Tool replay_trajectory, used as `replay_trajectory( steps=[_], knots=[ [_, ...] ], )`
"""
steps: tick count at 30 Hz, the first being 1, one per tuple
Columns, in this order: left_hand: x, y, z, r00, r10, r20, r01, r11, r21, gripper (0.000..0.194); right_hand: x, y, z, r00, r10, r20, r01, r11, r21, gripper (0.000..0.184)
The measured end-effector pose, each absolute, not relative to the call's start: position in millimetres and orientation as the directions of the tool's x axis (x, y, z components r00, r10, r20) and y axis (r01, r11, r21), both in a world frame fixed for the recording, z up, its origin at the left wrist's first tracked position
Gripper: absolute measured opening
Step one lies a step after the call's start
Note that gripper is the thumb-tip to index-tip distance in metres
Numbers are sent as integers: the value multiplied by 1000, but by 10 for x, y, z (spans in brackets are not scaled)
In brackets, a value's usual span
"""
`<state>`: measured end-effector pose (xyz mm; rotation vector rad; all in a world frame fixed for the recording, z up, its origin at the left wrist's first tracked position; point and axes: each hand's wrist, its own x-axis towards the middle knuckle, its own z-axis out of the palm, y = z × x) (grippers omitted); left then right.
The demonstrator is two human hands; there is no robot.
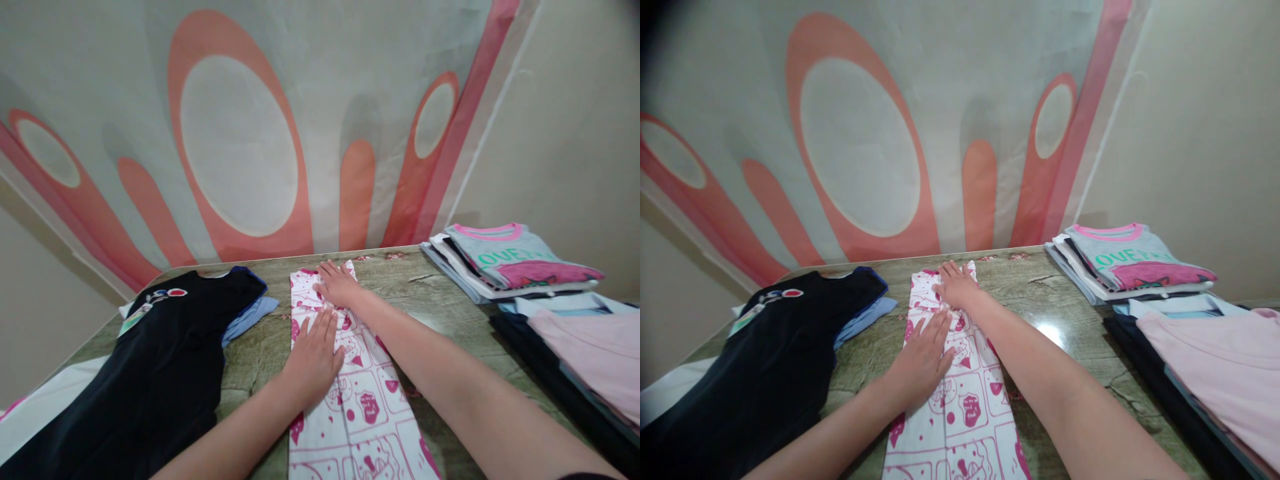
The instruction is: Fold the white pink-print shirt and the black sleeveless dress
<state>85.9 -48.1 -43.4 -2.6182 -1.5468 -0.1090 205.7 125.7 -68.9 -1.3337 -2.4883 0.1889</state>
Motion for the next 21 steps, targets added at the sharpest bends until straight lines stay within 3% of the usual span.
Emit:
replay_trajectory(
  steps=[6, 12, 17, 21],
  knots=[
    [853, -580, -400, 471, 881, 48, 882, -470, -46, 59, 2063, 1273, -624, -527, 838, 144, 795, 546, -267, 67],
    [835, -577, -390, 467, 884, 12, 884, -467, -2, 62, 2176, 1007, -524, -528, 796, 296, 769, 596, -231, 56],
    [833, -566, -425, 474, 880, 11, 880, -474, 23, 64, 2290, 832, -600, -586, 792, 171, 746, 609, -270, 59],
    [851, -516, -444, 504, 863, 34, 862, -505, 38, 66, 2340, 868, -618, -532, 830, 168, 789, 558, -257, 56]
  ],
)
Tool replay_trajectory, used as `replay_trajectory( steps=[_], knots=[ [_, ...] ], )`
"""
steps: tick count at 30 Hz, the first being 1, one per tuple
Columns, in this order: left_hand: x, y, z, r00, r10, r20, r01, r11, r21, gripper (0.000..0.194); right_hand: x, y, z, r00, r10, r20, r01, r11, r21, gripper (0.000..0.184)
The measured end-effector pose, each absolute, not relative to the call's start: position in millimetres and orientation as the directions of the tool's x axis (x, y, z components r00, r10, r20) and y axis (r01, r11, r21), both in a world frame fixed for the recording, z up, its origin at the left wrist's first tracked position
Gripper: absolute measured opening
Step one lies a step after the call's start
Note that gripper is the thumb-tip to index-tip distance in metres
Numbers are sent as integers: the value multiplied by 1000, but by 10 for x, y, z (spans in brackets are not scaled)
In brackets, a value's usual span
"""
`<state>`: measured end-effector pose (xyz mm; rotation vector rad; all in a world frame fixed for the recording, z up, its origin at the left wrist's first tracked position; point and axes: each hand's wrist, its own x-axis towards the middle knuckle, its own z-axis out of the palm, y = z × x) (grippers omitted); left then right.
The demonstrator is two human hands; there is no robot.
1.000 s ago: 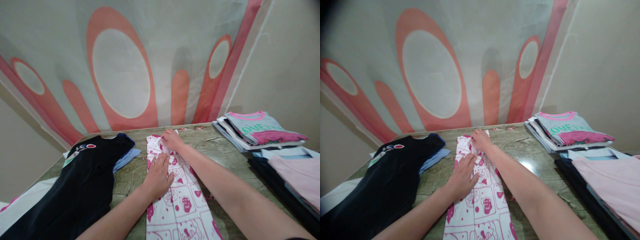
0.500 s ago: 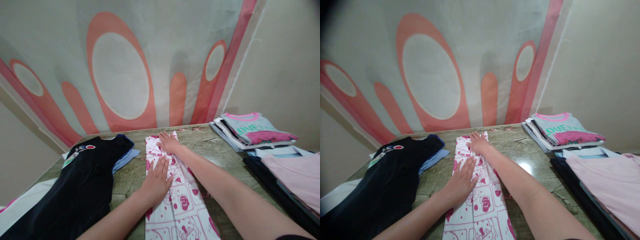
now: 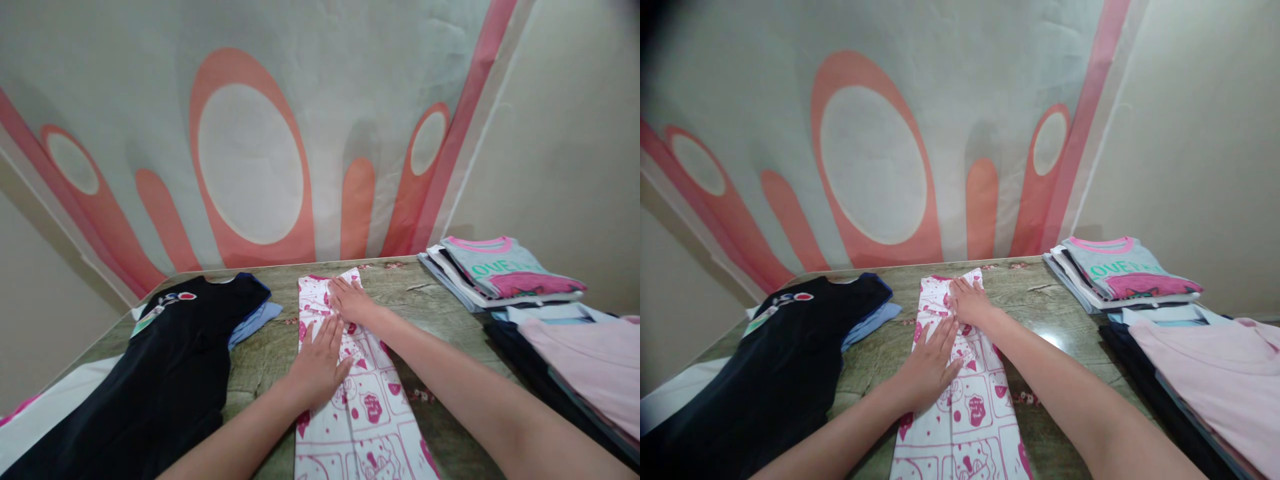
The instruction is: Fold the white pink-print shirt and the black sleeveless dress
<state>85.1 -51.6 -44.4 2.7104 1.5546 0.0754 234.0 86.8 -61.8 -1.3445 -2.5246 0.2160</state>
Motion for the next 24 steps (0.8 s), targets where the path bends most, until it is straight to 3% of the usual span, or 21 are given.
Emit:
replay_trajectory(
  steps=[12, 16, 19, 21, 24],
  knots=[
    [870, -589, -438, 538, 838, 90, 833, -545, 94, 64, 2562, 1069, -658, -421, 895, 149, 875, 444, -195, 54],
    [854, -661, -428, 524, 847, 90, 840, -532, 105, 61, 2672, 935, -555, -345, 908, 239, 898, 393, -197, 50],
    [836, -668, -406, 521, 850, 70, 841, -526, 129, 60, 2758, 622, -527, -455, 825, 334, 818, 536, -209, 49],
    [822, -660, -401, 531, 846, 53, 834, -533, 144, 59, 2797, 379, -550, -593, 748, 299, 713, 660, -236, 48],
    [808, -645, -410, 532, 845, 47, 833, -532, 153, 58, 2827, 130, -584, -649, 723, 239, 658, 690, -302, 47]
  ],
)
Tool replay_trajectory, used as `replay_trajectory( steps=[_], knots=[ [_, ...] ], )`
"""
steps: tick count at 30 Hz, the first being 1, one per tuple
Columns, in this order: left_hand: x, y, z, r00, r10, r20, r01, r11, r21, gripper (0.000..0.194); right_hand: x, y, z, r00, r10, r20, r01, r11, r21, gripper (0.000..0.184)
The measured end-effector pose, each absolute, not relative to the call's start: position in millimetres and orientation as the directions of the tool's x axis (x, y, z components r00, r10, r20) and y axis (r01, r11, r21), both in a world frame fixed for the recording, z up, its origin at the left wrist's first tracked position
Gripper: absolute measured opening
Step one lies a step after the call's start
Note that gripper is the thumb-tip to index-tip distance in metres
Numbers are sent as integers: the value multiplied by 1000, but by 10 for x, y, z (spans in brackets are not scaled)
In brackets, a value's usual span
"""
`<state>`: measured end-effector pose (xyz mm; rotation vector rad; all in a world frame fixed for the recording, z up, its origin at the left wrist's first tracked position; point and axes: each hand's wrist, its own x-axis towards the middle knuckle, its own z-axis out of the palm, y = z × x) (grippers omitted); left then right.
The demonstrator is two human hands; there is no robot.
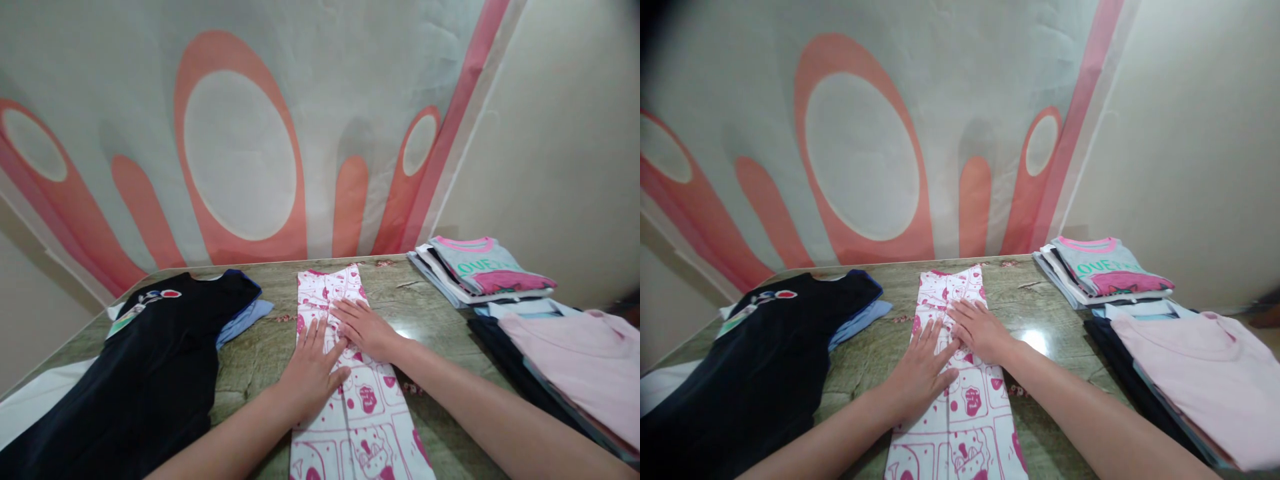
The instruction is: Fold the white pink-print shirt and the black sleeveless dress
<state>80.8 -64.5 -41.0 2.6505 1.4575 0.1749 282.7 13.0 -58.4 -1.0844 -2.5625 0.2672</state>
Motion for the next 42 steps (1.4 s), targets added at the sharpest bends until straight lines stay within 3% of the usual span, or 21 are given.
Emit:
replay_trajectory(
  steps=[3, 10, 17, 21, 25, 30, 34, 42],
  knots=[
    [801, -638, -407, 528, 848, 48, 836, -529, 146, 58, 2834, 76, -574, -632, 730, 258, 643, 681, -351, 45],
    [803, -609, -329, 505, 861, 64, 853, -509, 114, 58, 2884, 163, -566, -570, 687, 451, 532, 726, -435, 35],
    [837, -605, -281, 500, 862, 86, 858, -507, 85, 56, 2909, 180, -557, -581, 677, 453, 517, 736, -437, 33],
    [812, -580, -297, 493, 848, 195, 826, -527, 199, 45, 2898, 167, -531, -596, 657, 462, 505, 754, -420, 33],
    [750, -408, -334, 315, 904, 289, 850, -404, 339, 30, 2892, 150, -521, -603, 644, 470, 505, 765, -399, 31],
    [714, -66, -296, 240, 961, 136, 844, -276, 461, 18, 2885, 165, -561, -595, 623, 508, 505, 781, -367, 30],
    [784, 80, -266, 207, 978, 38, 864, -201, 462, 20, 2880, 188, -593, -581, 597, 554, 489, 800, -348, 28],
    [858, 59, -313, 133, 984, 118, 885, -172, 433, 14, 2875, 191, -573, -592, 601, 536, 520, 794, -315, 24]
  ],
)
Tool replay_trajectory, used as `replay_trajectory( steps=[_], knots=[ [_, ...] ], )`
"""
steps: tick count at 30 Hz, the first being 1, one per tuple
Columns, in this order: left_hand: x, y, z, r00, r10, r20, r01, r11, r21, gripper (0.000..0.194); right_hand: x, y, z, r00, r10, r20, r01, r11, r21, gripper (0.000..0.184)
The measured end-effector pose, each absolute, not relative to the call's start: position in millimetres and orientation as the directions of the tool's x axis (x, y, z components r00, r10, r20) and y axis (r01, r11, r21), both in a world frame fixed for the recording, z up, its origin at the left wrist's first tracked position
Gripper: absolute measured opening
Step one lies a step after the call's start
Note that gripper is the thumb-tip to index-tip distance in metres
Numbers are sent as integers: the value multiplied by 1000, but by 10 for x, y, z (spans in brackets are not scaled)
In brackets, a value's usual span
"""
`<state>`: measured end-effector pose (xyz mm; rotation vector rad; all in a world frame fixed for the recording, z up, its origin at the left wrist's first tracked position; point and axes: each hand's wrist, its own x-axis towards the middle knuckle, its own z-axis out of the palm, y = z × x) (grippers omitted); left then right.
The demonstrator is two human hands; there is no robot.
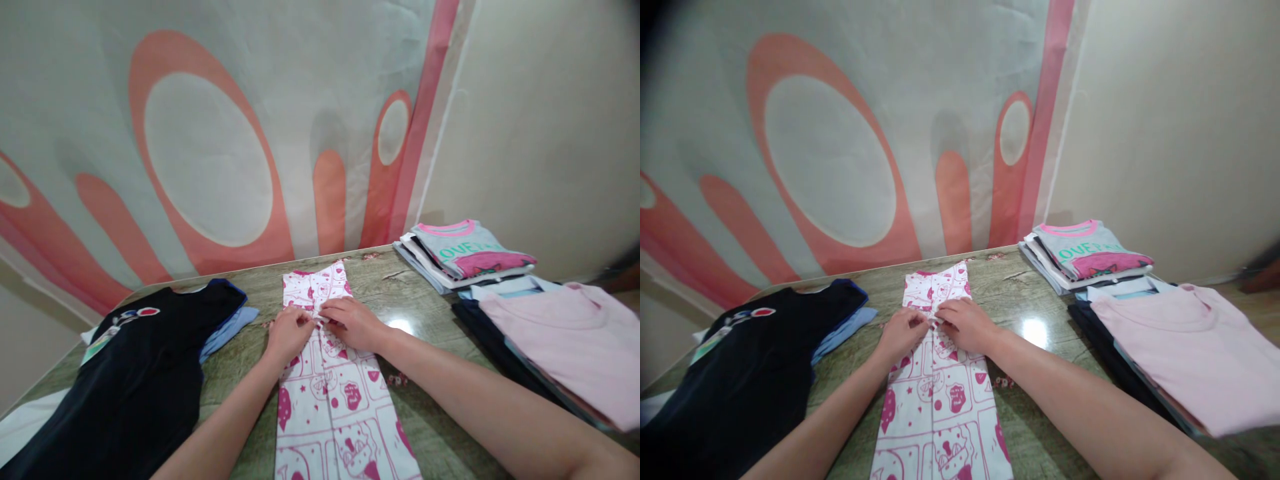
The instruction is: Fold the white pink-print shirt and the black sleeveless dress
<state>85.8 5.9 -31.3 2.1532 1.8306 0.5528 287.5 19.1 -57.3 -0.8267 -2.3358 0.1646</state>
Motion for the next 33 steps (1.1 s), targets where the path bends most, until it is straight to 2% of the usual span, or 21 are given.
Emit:
replay_trajectory(
  steps=[9, 14, 23, 27, 33],
  knots=[
    [956, -25, -284, 75, 990, 122, 909, -118, 399, 22, 2798, 107, -526, -560, 646, 518, 581, 752, -310, 23],
    [1019, -4, -337, 29, 989, 142, 920, -82, 383, 13, 2794, 108, -533, -545, 663, 513, 594, 737, -323, 23],
    [980, -62, -331, 66, 971, 229, 944, -135, 301, 9, 2789, 111, -548, -547, 666, 508, 597, 735, -320, 23],
    [957, -85, -343, 91, 956, 279, 937, -177, 300, 8, 2782, 95, -528, -526, 679, 512, 619, 719, -318, 20],
    [960, -52, -358, 80, 962, 262, 930, -167, 328, 9, 2739, 83, -524, -491, 701, 516, 667, 684, -295, 14]
  ],
)
